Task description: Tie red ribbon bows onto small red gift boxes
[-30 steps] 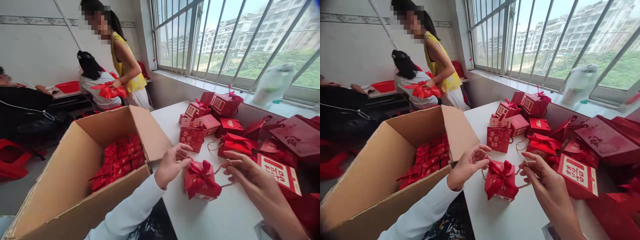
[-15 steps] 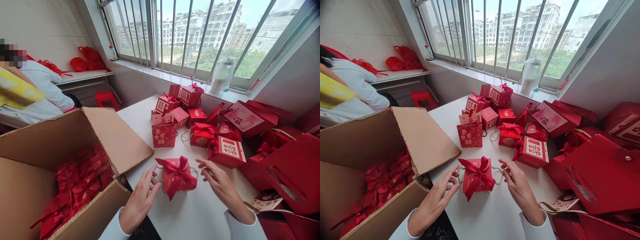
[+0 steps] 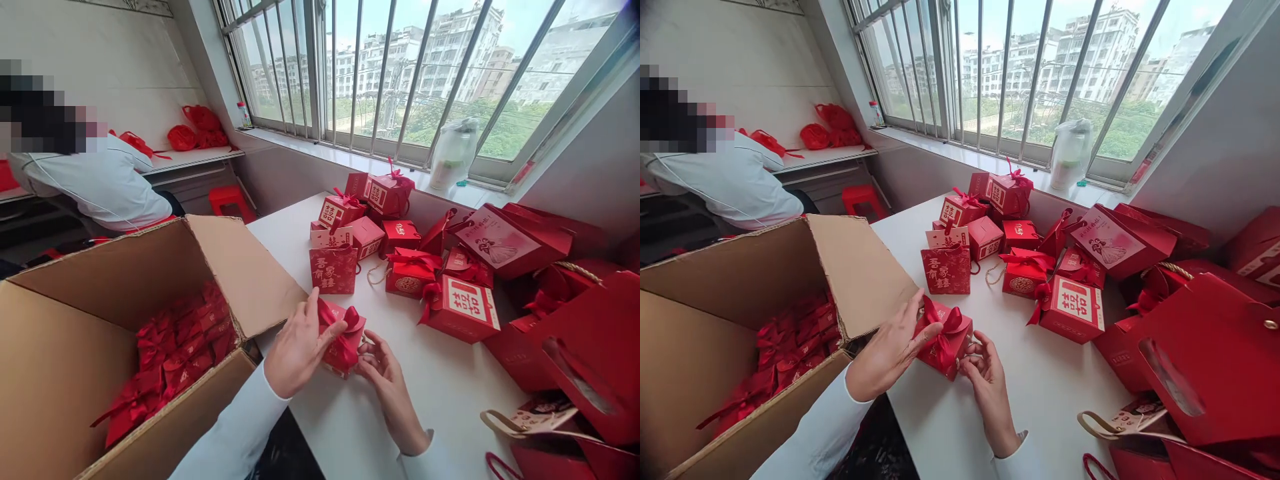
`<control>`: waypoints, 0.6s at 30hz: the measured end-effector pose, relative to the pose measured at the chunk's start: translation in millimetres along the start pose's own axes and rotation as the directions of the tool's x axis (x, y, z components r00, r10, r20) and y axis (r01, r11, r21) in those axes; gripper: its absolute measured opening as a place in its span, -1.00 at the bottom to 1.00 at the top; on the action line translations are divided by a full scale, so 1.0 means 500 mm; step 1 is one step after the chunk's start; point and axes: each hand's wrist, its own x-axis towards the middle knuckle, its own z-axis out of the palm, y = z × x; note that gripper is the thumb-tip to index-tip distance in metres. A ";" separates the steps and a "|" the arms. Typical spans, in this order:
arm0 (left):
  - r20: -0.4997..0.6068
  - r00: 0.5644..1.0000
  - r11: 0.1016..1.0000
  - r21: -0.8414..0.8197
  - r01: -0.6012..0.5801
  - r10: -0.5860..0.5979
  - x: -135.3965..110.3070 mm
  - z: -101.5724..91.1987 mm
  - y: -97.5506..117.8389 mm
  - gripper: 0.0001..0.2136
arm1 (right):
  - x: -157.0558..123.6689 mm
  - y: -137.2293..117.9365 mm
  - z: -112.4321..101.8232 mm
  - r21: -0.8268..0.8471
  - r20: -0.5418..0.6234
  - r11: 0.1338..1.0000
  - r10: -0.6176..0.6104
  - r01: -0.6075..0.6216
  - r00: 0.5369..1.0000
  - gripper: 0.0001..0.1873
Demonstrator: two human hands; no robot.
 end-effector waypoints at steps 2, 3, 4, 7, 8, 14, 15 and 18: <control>-0.017 1.000 0.987 0.163 -0.006 0.009 0.007 0.015 0.031 -0.33 | 0.003 0.019 0.001 0.078 0.004 0.997 0.002 -0.002 1.000 -0.48; -0.018 1.000 0.970 0.241 0.024 -0.020 0.010 0.026 0.046 -0.32 | 0.004 0.029 0.002 0.110 0.014 0.994 0.006 -0.007 1.000 -0.47; -0.027 0.997 0.944 0.321 0.071 -0.066 0.013 0.037 0.060 -0.29 | 0.005 0.037 0.002 0.137 0.027 0.990 0.009 -0.013 1.000 -0.46; -0.033 0.982 0.851 0.493 0.179 -0.188 0.021 0.067 0.087 -0.21 | 0.006 0.052 0.005 0.180 0.050 0.983 0.014 -0.023 0.999 -0.42; -0.022 0.978 0.834 0.519 0.187 -0.205 0.022 0.073 0.090 -0.17 | 0.005 0.054 0.006 0.181 0.051 0.983 0.016 -0.025 0.999 -0.41; 0.015 0.987 0.939 0.311 0.147 -0.159 0.002 0.024 0.065 -0.12 | 0.002 0.037 -0.019 0.113 0.056 0.993 0.028 -0.035 0.998 -0.44; 0.004 0.991 0.966 0.226 0.129 -0.133 -0.009 -0.007 0.059 -0.09 | 0.002 0.033 -0.030 0.069 0.050 0.998 0.011 -0.015 0.999 -0.47; -0.102 0.995 0.999 0.046 0.022 -0.017 -0.058 -0.136 0.037 -0.04 | 0.008 0.025 -0.070 -0.070 0.025 0.997 -0.040 0.042 0.999 -0.58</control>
